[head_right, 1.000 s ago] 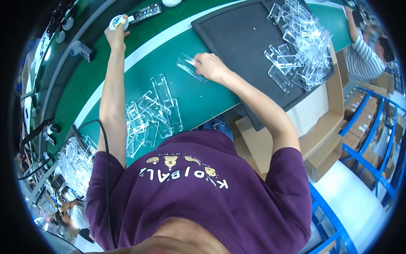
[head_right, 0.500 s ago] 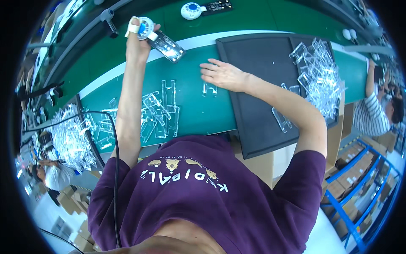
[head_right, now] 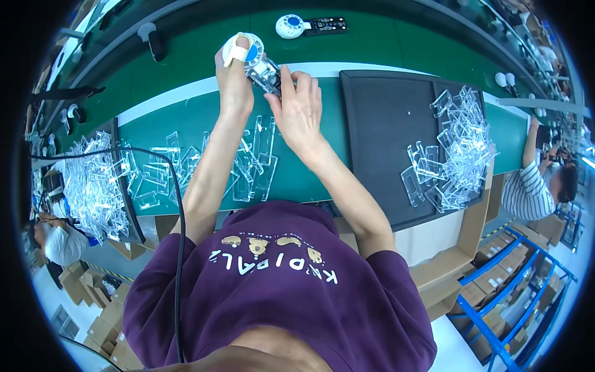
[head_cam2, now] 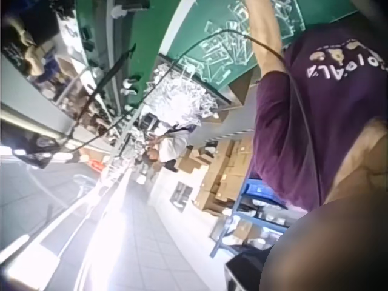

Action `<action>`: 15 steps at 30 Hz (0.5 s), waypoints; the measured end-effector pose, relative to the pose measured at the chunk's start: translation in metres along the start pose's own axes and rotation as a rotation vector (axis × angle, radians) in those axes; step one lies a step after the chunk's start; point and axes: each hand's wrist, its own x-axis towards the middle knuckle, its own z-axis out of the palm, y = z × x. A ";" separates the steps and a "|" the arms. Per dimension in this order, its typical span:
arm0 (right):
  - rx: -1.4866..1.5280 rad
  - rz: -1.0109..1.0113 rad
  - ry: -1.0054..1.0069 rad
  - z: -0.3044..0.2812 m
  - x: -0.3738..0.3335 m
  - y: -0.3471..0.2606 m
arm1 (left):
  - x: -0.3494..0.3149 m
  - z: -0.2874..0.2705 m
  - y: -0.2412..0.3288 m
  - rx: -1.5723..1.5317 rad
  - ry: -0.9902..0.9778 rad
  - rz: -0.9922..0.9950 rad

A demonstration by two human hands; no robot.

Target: Packaging small components into plastic bags and using a handheld device at a factory workstation.

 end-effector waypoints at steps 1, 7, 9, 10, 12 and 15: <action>-0.068 -0.020 0.011 0.001 -0.001 -0.003 | 0.000 -0.002 0.004 -0.004 0.002 0.001; 0.271 0.019 0.045 0.015 -0.002 -0.007 | -0.001 -0.012 0.019 -0.055 -0.087 0.067; 0.268 -0.009 0.033 0.014 0.000 -0.002 | -0.003 -0.017 0.021 -0.114 -0.121 0.080; 0.268 -0.038 0.019 0.012 0.001 0.002 | -0.003 -0.024 0.021 -0.181 -0.217 -0.039; 0.271 -0.062 0.007 0.010 0.001 0.005 | -0.003 -0.040 0.018 -0.307 -0.405 -0.279; 0.182 -0.123 -0.082 0.004 0.004 0.003 | -0.002 -0.054 0.001 -0.224 -0.403 -0.363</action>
